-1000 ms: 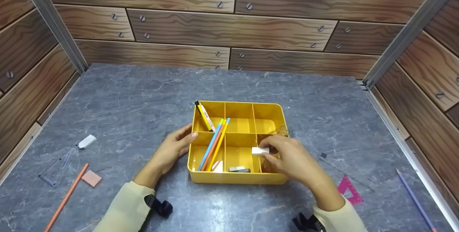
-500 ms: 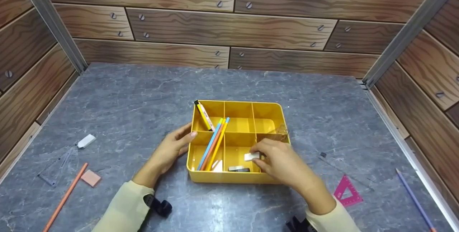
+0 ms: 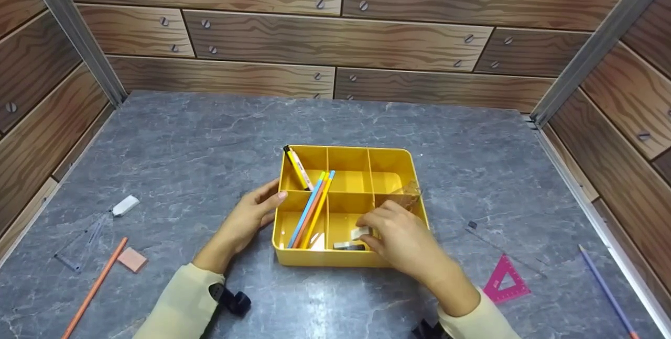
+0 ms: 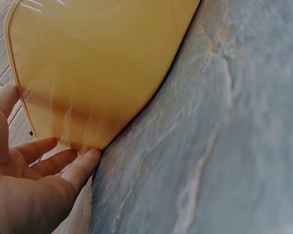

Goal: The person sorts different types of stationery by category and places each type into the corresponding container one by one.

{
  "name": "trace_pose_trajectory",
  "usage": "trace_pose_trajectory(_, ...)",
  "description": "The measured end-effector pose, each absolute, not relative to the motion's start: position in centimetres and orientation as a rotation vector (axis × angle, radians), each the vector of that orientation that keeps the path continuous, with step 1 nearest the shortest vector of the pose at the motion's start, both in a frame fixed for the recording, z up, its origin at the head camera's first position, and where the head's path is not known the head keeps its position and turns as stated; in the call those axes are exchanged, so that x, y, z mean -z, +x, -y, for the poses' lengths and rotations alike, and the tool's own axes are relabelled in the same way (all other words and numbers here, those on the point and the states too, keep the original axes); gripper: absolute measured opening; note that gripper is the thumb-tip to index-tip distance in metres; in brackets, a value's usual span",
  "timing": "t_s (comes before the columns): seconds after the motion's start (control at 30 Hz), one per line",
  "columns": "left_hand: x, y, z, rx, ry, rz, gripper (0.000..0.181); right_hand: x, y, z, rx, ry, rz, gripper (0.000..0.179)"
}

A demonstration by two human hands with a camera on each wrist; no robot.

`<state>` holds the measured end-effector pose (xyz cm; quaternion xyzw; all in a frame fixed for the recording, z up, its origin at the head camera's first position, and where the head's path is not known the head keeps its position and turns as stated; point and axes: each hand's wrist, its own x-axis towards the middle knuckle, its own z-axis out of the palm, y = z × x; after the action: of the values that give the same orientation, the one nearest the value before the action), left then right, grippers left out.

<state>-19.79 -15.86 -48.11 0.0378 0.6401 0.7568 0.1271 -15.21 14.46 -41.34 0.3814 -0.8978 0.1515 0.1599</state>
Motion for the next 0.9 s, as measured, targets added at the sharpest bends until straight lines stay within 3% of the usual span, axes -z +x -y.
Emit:
trace_pose_trajectory(0.47,48.1,-19.7,16.0,-2.199,0.095,-1.869,0.068,41.8,-16.1,-14.3,-0.47,1.105,2.573,0.022)
trace_pose_trajectory(0.9,48.0,-19.7,16.0,-2.188,0.11,-1.858,0.07,40.8,-16.3,-17.5,-0.602,1.024,2.548,0.02)
